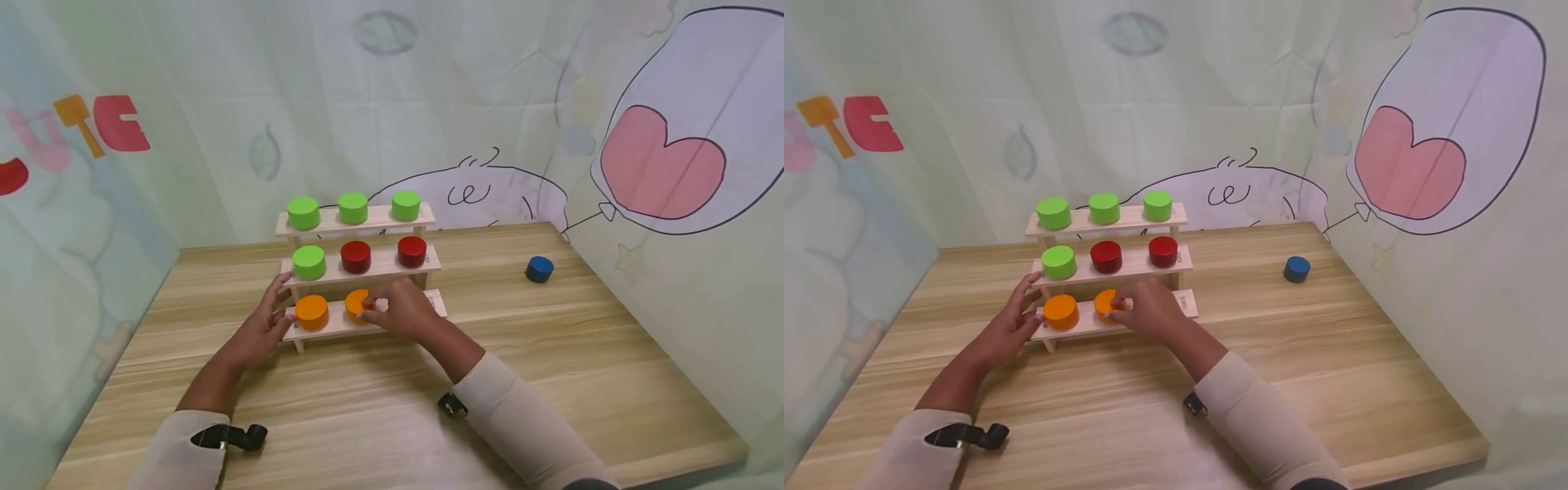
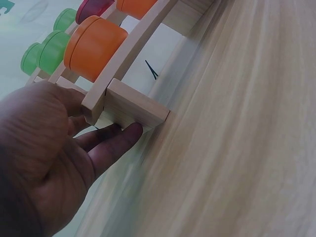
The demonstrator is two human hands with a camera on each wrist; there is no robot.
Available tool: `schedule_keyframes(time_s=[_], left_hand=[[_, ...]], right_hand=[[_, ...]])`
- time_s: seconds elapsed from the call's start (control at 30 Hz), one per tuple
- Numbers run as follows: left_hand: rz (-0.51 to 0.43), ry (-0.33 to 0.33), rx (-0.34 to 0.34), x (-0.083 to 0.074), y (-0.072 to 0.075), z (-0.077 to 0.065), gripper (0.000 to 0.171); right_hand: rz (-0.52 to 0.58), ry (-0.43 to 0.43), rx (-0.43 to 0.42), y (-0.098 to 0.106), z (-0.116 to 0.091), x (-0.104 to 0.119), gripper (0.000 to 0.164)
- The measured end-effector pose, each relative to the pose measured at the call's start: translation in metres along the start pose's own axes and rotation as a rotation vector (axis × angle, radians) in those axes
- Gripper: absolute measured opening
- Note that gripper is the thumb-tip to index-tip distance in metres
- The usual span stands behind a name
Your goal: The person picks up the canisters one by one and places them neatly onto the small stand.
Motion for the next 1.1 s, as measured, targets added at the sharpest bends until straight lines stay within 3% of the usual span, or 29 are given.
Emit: schedule_keyframes(time_s=[0.3,0.47,0.77,1.1], left_hand=[[0.012,0.003,-0.002,-0.002,0.001,-0.001,0.087],[0.013,0.004,-0.001,-0.001,0.001,-0.001,0.087],[0.016,-0.005,-0.005,-0.001,0.001,-0.001,0.087],[0.017,0.007,-0.004,-0.002,0.000,-0.001,0.087]], right_hand=[[0.028,-0.021,0.007,-0.001,0.001,-0.001,0.014],[0.047,-0.050,0.035,0.001,0.000,-0.001,0.023],[0.098,-0.039,0.031,0.014,-0.004,0.000,0.040],[0.067,-0.014,0.011,0.034,-0.017,-0.008,0.041]])
Point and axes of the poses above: each hand's wrist, its own z-axis towards the middle knuckle, its own y-axis out of the back of the hand, x = y × z, the point moved 3 cm from there along z, towards the middle knuckle, and after that the axes turned 1 degree about -y, right-handed, at the moved point
